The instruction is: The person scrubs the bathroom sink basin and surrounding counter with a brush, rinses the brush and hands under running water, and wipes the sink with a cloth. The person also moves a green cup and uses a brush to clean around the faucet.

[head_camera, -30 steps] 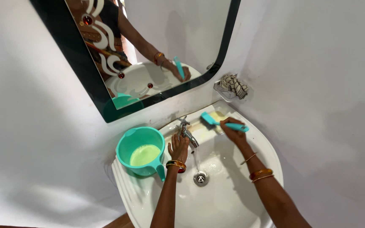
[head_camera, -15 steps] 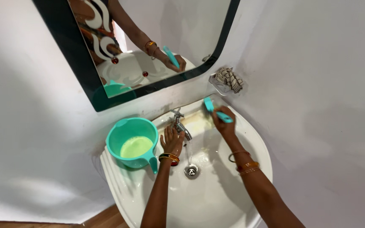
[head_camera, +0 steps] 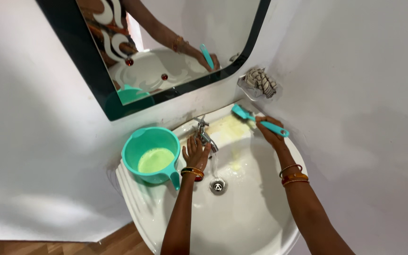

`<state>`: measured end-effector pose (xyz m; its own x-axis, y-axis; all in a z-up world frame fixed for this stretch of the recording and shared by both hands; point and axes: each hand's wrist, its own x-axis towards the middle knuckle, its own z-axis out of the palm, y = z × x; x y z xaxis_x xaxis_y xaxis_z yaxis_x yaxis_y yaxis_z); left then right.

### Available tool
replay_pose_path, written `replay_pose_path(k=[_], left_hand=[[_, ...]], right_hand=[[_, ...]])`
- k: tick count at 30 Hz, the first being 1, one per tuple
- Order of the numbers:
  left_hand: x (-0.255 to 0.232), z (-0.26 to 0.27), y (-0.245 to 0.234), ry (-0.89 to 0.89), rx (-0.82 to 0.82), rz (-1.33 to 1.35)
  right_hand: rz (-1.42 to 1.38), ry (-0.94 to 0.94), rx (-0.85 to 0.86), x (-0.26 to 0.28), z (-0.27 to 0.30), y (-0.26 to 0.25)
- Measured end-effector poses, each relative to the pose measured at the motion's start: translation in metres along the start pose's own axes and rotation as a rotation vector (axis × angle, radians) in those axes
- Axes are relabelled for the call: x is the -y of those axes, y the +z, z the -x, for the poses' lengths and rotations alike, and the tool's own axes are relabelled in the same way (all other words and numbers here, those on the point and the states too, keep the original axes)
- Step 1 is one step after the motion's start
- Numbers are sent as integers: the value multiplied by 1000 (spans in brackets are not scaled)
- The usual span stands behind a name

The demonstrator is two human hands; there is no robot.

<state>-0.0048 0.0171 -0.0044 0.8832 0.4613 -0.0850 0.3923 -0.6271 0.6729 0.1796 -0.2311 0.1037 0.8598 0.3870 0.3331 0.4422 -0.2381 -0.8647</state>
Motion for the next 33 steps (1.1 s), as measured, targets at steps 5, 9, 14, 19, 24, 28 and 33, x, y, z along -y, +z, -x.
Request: replay_pose_path(k=[5,9,14,19,24,28,33], left_hand=[[-2,-1,4,-12,3,11],[-2,-6,2,-20,-84,57],[-3,4,-8,7,-292,251],[-7,10,-4,68,-289,190],[-16,7,-5,121,-354,62],[-12,14,-5,110,-271,74],[-2,8,-1,68,-185,19]], right_hand=[[-89,236,217,-4,2,-25],[-92,133,254,23,-16,-13],[-74,267,314,48,12,73],[-1,-118,0,31,23,54],[-126,-88,16,31,18,60],[206,-38,-107,34,26,75],[60,-41,-115,9,10,23]])
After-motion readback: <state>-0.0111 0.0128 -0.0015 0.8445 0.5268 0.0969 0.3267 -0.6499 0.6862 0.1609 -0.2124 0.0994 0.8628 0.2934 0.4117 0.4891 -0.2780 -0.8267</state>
